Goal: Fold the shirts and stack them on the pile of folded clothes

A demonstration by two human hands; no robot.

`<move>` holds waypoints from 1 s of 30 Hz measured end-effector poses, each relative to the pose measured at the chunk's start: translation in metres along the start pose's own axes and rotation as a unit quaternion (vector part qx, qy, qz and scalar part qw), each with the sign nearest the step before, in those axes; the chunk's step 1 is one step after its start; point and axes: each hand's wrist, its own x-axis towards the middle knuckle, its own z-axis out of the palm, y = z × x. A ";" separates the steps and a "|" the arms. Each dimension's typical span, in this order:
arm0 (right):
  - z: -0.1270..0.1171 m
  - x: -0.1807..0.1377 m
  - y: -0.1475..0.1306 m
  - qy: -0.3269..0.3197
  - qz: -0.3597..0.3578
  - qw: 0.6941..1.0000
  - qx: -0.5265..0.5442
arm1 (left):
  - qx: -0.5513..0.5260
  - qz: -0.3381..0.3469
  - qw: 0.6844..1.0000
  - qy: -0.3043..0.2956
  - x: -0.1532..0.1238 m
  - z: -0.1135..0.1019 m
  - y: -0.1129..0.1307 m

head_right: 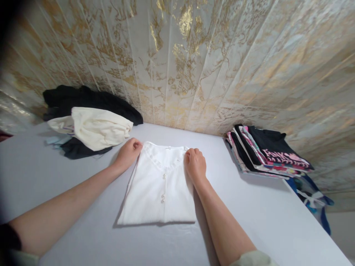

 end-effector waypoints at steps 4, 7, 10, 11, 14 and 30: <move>-0.004 0.000 -0.004 -0.031 -0.001 0.999 -0.037 | 0.046 0.034 0.998 -0.027 -0.005 0.000 0.003; -0.021 -0.003 -0.019 -0.013 -0.027 0.999 -0.010 | 0.040 0.043 0.997 -0.044 -0.005 0.000 0.004; -0.046 -0.020 -0.054 -0.059 -0.085 0.991 0.089 | 0.028 0.028 0.998 -0.046 -0.002 -0.001 0.004; -0.055 -0.030 -0.069 -0.115 -0.109 0.978 0.138 | 0.025 0.022 0.999 -0.043 -0.001 -0.001 0.003; -0.069 -0.066 -0.113 -0.277 -0.184 0.919 0.210 | 0.016 0.016 0.999 -0.029 0.000 0.000 0.000; -0.064 -0.108 -0.132 -0.206 -0.167 0.937 0.229 | -0.094 0.020 0.963 -0.250 -0.051 -0.064 -0.006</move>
